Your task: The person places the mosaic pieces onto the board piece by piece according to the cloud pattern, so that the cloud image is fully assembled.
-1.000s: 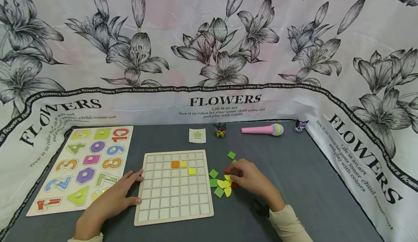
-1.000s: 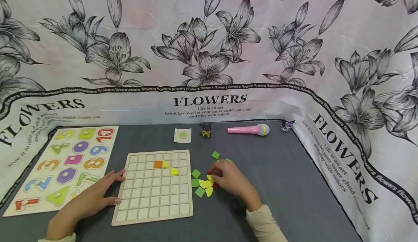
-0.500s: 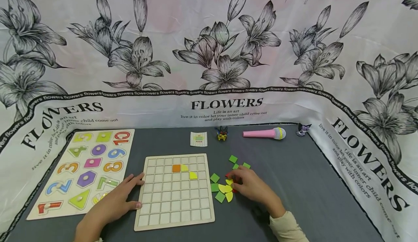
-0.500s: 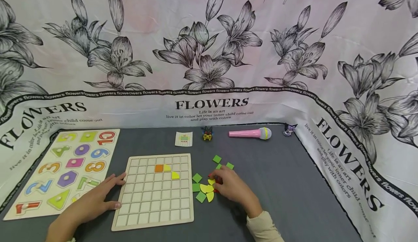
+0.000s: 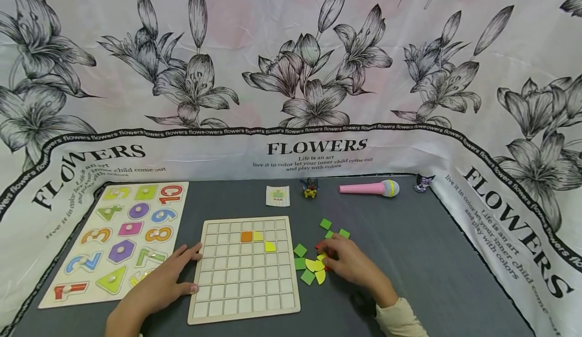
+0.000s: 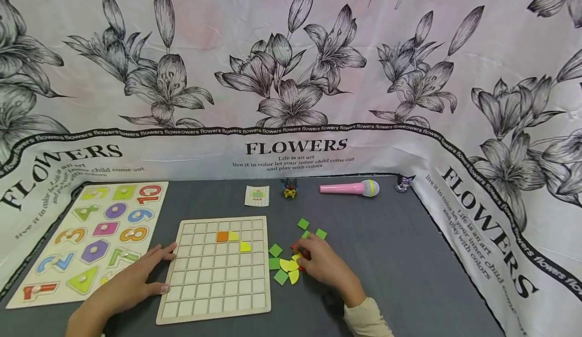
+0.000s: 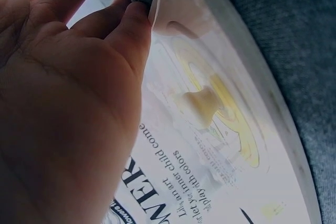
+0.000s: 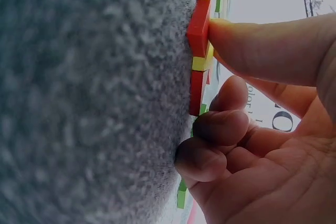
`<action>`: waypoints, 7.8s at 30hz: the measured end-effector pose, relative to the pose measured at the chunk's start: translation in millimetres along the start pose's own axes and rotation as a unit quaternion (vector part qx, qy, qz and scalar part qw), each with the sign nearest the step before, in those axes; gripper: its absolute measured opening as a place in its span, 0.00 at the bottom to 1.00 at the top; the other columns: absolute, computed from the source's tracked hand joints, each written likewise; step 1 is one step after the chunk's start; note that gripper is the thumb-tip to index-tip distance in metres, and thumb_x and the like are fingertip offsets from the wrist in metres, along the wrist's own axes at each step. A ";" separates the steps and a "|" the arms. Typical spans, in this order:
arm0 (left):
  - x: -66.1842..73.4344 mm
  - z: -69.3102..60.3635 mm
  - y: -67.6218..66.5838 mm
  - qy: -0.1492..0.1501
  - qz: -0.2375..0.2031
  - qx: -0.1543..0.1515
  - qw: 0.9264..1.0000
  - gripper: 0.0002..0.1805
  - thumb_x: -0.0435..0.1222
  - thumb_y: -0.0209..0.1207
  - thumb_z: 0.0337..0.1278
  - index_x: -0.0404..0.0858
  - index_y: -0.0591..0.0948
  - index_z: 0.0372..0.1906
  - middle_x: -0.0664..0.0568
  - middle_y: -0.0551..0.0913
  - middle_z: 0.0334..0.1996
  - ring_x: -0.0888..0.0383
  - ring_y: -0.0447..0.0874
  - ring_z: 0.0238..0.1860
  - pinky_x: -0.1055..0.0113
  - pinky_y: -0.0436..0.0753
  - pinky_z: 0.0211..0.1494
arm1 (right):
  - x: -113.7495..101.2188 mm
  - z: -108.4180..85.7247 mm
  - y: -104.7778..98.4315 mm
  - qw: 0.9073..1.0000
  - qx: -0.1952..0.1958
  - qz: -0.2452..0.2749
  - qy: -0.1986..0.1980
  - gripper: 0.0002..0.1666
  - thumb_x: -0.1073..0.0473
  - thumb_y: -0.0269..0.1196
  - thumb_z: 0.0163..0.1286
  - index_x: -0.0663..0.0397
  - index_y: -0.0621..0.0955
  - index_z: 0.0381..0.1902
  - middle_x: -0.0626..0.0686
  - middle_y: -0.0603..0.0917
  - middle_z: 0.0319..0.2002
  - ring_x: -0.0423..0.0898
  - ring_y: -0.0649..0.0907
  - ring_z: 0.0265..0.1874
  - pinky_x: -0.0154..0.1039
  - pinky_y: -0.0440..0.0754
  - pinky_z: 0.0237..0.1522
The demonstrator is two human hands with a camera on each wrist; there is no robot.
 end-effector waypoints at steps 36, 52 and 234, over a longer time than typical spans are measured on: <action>-0.2 -1.6 0.3 0.004 0.008 -0.003 1.000 0.46 0.42 0.77 0.58 0.39 0.70 0.80 0.29 0.61 0.80 0.26 0.53 0.80 0.26 0.66 0.70 | 10.5 -3.9 -6.6 0.995 0.028 0.081 0.050 0.08 0.65 0.70 0.74 0.52 0.80 0.38 0.45 0.77 0.30 0.39 0.74 0.25 0.35 0.73 0.28; 3.5 -1.4 1.7 0.018 0.007 0.001 1.000 0.40 0.41 0.77 0.58 0.38 0.75 0.74 0.35 0.62 0.82 0.27 0.52 0.81 0.27 0.65 0.71 | -22.7 22.9 9.8 0.995 -0.014 0.094 0.011 0.06 0.65 0.70 0.75 0.54 0.81 0.40 0.45 0.78 0.30 0.41 0.76 0.26 0.36 0.74 0.28; -0.3 1.0 1.1 0.005 0.001 0.000 1.000 0.46 0.43 0.77 0.58 0.38 0.70 0.80 0.30 0.62 0.80 0.27 0.53 0.81 0.27 0.65 0.72 | -96.6 105.1 68.4 0.993 -0.065 0.059 -0.082 0.09 0.72 0.67 0.73 0.55 0.80 0.40 0.48 0.82 0.33 0.35 0.75 0.27 0.33 0.74 0.31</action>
Point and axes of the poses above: each hand's wrist, its own z-axis towards the middle knuckle, its own y-axis out of the palm, x = y × z, the point moved 9 cm from there along z, towards the middle knuckle
